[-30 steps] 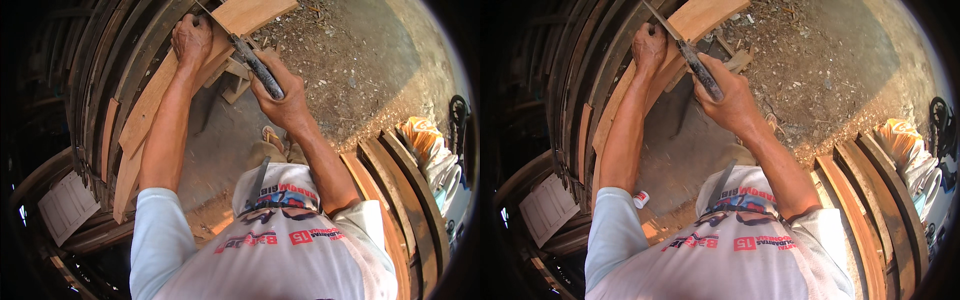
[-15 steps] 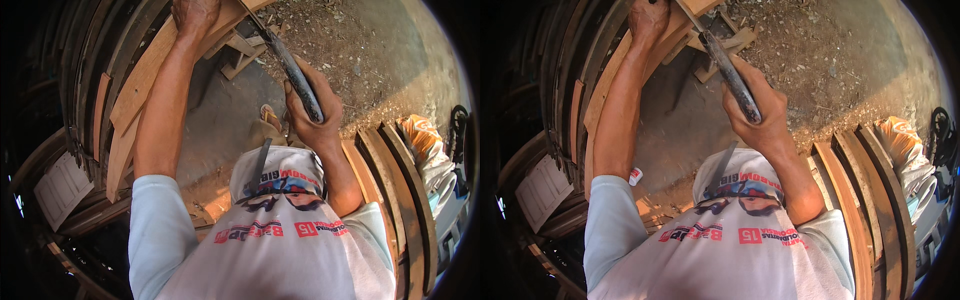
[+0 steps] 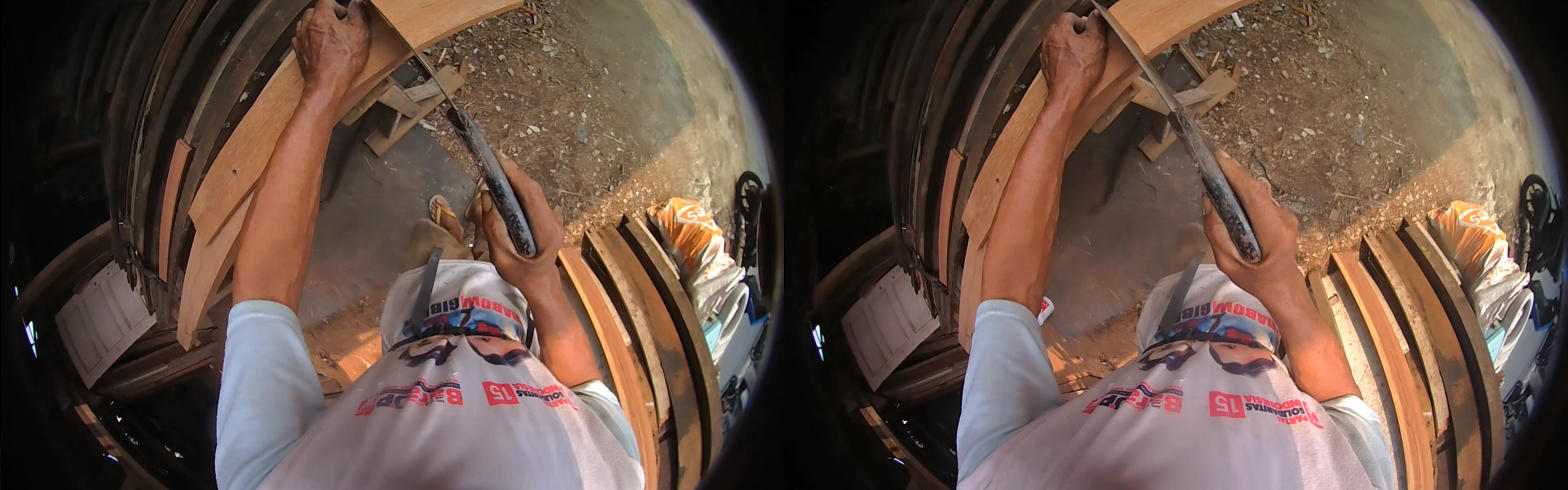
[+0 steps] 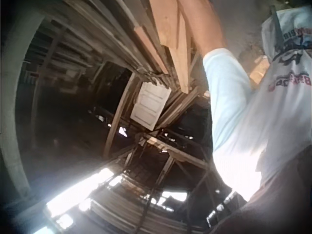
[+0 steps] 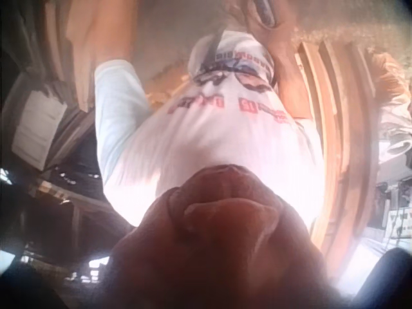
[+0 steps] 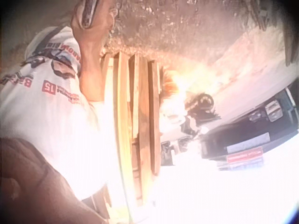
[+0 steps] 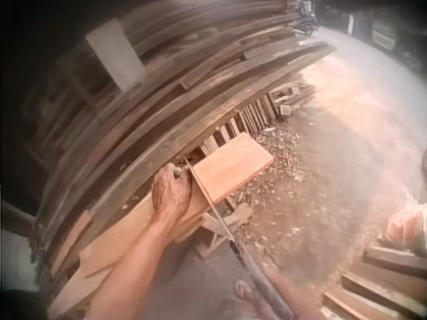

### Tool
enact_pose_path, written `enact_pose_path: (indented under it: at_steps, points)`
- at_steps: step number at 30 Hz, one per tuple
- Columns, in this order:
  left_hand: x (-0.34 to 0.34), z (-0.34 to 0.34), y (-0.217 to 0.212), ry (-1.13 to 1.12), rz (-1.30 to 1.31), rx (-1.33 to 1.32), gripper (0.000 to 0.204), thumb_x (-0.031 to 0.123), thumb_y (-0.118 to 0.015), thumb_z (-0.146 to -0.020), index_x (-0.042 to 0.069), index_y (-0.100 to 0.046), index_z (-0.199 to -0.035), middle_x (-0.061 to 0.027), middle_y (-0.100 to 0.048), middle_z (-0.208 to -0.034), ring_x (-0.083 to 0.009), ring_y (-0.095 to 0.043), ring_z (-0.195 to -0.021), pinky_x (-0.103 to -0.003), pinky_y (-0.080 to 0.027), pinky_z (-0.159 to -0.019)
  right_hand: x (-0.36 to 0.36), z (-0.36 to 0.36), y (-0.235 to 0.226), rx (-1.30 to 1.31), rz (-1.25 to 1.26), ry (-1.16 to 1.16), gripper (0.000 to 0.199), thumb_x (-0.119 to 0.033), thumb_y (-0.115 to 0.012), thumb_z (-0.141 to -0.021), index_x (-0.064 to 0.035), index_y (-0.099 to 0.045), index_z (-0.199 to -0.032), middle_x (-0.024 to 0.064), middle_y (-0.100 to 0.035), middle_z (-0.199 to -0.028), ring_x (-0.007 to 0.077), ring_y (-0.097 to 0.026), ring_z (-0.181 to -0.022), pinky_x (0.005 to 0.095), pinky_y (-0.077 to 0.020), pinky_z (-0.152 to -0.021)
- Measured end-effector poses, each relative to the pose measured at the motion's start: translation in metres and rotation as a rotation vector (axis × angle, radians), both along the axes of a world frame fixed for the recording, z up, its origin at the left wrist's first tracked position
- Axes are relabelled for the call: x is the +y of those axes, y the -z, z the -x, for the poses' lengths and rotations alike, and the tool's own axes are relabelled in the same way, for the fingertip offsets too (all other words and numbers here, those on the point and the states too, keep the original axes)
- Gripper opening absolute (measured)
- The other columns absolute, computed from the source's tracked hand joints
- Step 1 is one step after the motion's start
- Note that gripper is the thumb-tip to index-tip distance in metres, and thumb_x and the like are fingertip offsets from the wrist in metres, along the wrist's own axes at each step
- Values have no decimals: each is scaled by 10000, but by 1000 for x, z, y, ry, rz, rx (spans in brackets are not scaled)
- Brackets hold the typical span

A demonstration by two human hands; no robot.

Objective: The person uses a hand saw to cut a wooden plank placed on a workbench. They hold the plank with one hand and saw with the other, completing the cut and separating the piece. The person then picks up the cut piece and briefly aligns it with another plank.

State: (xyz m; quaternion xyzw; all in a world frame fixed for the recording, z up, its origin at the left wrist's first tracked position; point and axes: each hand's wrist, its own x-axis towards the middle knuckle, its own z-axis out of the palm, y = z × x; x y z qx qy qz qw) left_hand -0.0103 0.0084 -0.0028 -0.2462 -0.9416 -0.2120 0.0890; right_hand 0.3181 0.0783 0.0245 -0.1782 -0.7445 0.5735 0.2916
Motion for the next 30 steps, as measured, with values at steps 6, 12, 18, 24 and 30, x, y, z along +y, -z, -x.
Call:
enact_pose_path:
  at_steps: [6,12,18,24,30]
  points:
    - [8,-7,4,24,-51,-44,528,498,-605,-969,-14,-726,-1015,-266,-738,-1054,-453,-695,-1026,-502,-519,-918,15,74,-4,-30,30,-6,382,-47,-730,-948,1,-671,-1322,132,-762,-1044,130,-743,-900,289,-578,-790]
    - [-4,4,7,9,13,15,550,510,-588,-973,-14,-724,-1067,-267,-722,-1139,-448,-679,-1084,-508,-508,-947,-7,-18,-5,-50,-19,24,417,-35,-736,-918,-51,-665,-1328,193,-769,-1028,206,-794,-886,363,-603,-765]
    - [11,-12,-4,4,-38,-121,565,529,-583,-972,-10,-727,-1058,-262,-725,-1110,-448,-679,-1076,-509,-506,-952,13,63,3,-23,-1,25,467,-59,-753,-913,-50,-647,-1368,195,-767,-1004,200,-795,-893,341,-603,-776]
    - [0,-7,11,-4,-25,89,553,521,-600,-965,-19,-717,-983,-256,-728,-996,-455,-688,-997,-514,-514,-912,-6,-12,2,-90,52,11,475,-62,-755,-910,-49,-646,-1372,204,-761,-1018,220,-799,-877,352,-599,-761]
    - [8,-9,0,11,-24,-39,557,520,-590,-973,-22,-716,-985,-270,-724,-1004,-458,-686,-1011,-522,-512,-918,14,64,-9,-50,-16,-11,432,-28,-724,-938,-22,-649,-1363,160,-768,-1044,174,-777,-907,304,-588,-782]
